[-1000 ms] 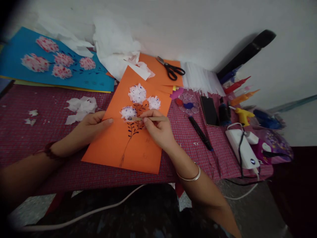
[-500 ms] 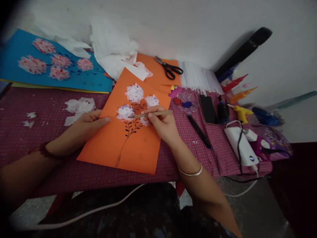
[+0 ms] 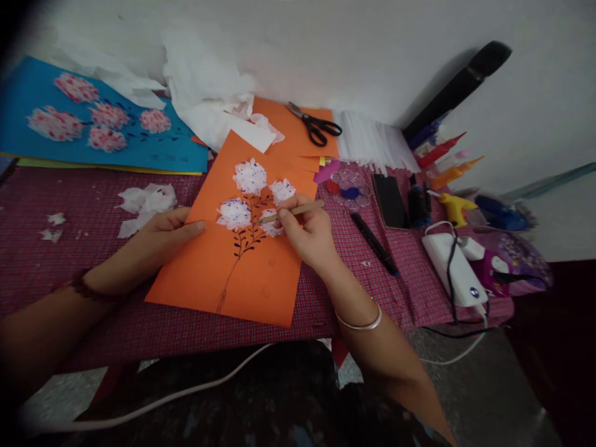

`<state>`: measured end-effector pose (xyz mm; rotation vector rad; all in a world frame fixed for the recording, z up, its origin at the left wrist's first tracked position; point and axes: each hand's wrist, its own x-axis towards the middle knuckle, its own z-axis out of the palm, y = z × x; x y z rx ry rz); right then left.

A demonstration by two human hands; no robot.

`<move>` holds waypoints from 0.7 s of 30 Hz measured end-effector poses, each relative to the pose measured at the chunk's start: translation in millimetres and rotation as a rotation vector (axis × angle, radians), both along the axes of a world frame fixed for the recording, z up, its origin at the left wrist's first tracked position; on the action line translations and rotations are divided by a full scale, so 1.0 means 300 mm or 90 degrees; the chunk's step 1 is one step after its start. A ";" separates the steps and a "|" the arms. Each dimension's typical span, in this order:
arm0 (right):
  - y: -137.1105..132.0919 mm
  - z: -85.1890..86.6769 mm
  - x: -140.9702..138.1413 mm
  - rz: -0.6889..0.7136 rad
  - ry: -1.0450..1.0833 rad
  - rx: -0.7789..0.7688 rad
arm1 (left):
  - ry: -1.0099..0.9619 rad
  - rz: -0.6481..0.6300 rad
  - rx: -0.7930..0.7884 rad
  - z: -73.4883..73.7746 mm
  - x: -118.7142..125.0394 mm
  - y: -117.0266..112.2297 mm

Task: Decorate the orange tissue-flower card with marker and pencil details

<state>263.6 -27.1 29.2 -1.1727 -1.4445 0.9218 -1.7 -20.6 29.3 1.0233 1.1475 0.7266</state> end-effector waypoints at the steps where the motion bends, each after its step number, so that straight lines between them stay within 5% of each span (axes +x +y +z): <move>1: -0.001 -0.004 -0.006 0.007 -0.006 0.000 | 0.005 0.000 0.002 0.000 0.001 -0.001; 21: -0.004 -0.010 -0.033 0.059 0.022 0.005 | 0.022 -0.025 0.017 0.002 0.001 -0.005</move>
